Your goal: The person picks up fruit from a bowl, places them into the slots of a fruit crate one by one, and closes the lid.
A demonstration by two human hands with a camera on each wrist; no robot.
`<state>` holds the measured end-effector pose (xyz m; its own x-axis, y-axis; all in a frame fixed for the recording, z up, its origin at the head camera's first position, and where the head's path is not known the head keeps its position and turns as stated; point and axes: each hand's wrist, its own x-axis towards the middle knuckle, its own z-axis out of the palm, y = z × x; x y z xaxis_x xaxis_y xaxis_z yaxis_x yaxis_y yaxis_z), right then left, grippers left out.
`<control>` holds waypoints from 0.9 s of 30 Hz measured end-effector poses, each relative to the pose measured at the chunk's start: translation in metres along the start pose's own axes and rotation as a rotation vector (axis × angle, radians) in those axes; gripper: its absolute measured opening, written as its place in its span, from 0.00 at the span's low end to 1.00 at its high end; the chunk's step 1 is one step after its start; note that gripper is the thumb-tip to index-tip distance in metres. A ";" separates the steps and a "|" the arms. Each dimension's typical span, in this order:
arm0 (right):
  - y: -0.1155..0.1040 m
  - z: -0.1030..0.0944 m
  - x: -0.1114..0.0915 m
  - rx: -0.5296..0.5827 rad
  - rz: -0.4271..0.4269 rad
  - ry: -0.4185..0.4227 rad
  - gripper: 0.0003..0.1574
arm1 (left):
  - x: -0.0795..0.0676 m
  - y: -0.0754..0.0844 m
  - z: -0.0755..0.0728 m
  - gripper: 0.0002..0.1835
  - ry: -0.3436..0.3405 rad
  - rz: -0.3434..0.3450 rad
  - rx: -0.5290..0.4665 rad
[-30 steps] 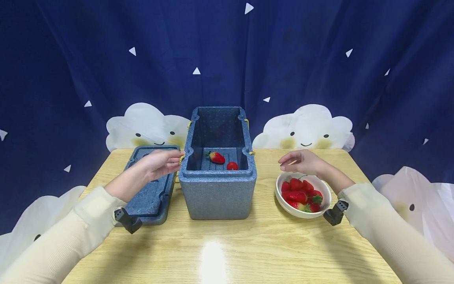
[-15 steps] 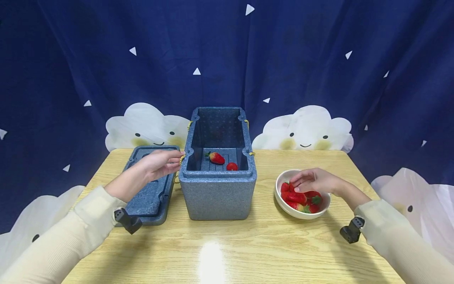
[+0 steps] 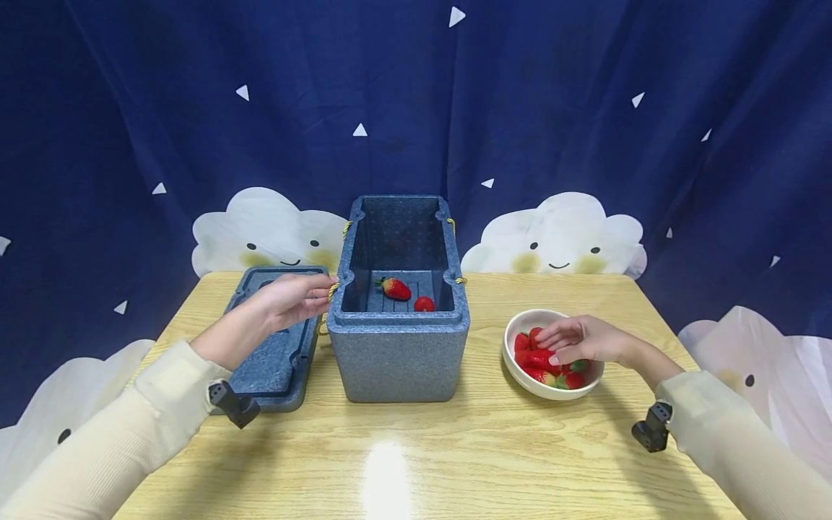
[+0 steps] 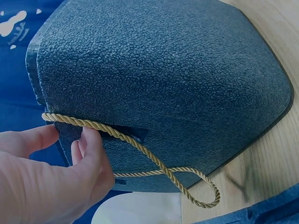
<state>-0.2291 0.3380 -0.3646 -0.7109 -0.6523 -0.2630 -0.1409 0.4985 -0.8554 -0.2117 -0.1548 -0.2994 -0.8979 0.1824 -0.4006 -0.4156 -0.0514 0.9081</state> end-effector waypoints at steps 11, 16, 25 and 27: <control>0.004 0.005 -0.003 -0.050 -0.066 0.039 0.25 | -0.003 0.001 0.000 0.26 0.000 0.002 -0.009; 0.004 0.004 -0.003 -0.038 -0.051 0.037 0.26 | -0.002 0.001 0.000 0.26 -0.003 0.005 -0.016; 0.004 0.002 -0.002 -0.120 -0.028 0.084 0.21 | -0.002 0.002 0.001 0.26 0.005 -0.004 -0.009; 0.002 0.001 -0.002 -0.122 -0.019 0.091 0.21 | -0.002 0.001 0.000 0.25 0.001 -0.001 -0.011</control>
<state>-0.2275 0.3394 -0.3659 -0.7661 -0.6107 -0.2006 -0.2339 0.5556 -0.7979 -0.2104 -0.1550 -0.2975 -0.8975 0.1816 -0.4019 -0.4183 -0.0623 0.9062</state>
